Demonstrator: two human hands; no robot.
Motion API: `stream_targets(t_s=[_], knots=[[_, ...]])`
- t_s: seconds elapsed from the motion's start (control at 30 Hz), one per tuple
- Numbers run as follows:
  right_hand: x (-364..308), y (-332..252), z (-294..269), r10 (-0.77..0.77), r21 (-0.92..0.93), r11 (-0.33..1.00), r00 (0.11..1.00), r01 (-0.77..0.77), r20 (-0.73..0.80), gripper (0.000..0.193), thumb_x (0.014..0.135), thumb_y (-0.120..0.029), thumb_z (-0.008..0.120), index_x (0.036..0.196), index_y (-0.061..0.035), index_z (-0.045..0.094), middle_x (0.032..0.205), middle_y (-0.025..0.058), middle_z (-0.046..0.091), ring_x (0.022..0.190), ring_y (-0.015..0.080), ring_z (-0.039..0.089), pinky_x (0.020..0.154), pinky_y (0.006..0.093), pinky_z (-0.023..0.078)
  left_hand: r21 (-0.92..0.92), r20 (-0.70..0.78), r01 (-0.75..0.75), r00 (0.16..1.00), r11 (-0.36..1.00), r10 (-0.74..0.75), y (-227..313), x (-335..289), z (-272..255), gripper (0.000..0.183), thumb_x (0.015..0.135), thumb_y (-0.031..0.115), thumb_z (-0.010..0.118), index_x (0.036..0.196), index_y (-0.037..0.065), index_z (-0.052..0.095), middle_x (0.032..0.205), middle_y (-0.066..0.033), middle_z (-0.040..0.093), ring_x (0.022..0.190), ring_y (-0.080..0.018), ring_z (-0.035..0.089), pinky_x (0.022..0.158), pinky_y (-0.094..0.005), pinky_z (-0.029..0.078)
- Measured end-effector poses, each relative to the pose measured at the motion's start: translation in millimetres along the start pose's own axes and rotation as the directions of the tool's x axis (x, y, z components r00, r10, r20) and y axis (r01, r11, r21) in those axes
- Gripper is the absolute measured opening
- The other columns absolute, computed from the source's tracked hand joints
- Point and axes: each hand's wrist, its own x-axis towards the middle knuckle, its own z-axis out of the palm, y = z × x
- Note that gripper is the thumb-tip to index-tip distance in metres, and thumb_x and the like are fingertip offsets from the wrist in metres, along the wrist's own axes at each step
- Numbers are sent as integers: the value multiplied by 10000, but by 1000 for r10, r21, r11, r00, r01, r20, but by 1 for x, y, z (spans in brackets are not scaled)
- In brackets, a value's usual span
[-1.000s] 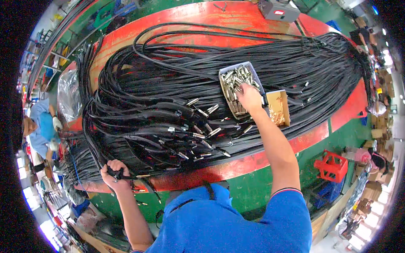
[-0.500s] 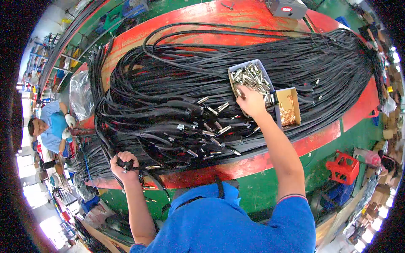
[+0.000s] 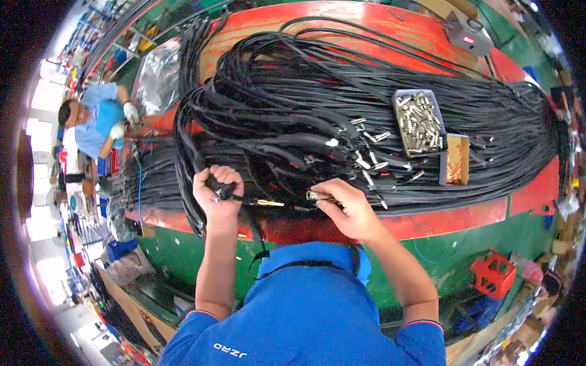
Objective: The person assembles electrical connectors onto bundles of black cables by hand, attaching metal terminals to the cables.
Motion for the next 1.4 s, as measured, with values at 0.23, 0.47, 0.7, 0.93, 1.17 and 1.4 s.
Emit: stream_targets(t_s=[0.23, 0.47, 0.7, 0.93, 1.17, 1.4], knots=[[5, -17, 55, 17, -103, 995, 998, -11, 53, 261, 914, -28, 680, 1172, -2, 650, 1002, 106, 661, 897, 186, 657, 769, 301, 533, -62, 7, 8, 1000, 998, -7, 22, -11, -6, 134, 803, 152, 610, 751, 78, 512, 686, -17, 469, 620, -170, 461, 584, -304, 423], [-3, -13, 88, 253, 427, 868, 966, -253, 59, 271, 997, -115, 634, 1244, -3, 615, 1015, 29, 655, 892, 108, 607, 790, 263, 509, -116, 26, 16, 1000, 993, -13, 33, -10, -8, 134, 802, 147, 611, 742, 82, 511, 690, -19, 472, 614, -165, 459, 580, -302, 416], [-3, -21, 92, 217, 325, 921, 976, -215, 29, 270, 981, -77, 643, 1238, 2, 616, 1019, 44, 664, 903, 124, 624, 809, 274, 514, -119, 44, 43, 998, 992, -38, 33, -12, -6, 137, 804, 143, 602, 734, 86, 498, 683, -12, 447, 610, -159, 456, 576, -300, 406], [5, -34, 101, 103, 40, 994, 992, -100, -78, 248, 915, -22, 689, 1161, -4, 666, 1003, 104, 686, 910, 183, 671, 821, 302, 525, -94, 24, 21, 1000, 995, -19, 31, -14, -3, 151, 802, 135, 587, 724, 92, 465, 673, -8, 416, 599, -158, 430, 577, -302, 406], [13, -50, 109, 14, -85, 996, 995, -22, -95, 270, 883, -26, 726, 1146, -1, 673, 976, 137, 700, 885, 233, 698, 801, 330, 542, -91, 36, 29, 999, 995, -26, 30, -14, -6, 142, 800, 133, 589, 726, 92, 475, 669, -10, 419, 596, -161, 432, 575, -305, 410], [17, -57, 111, -5, -190, 982, 995, -13, -98, 270, 878, -71, 745, 1133, -7, 680, 961, 151, 705, 863, 274, 711, 769, 348, 553, -80, 24, 14, 1000, 997, -12, 30, -12, -7, 137, 798, 132, 592, 728, 92, 482, 668, -12, 432, 595, -166, 446, 573, -309, 414]])
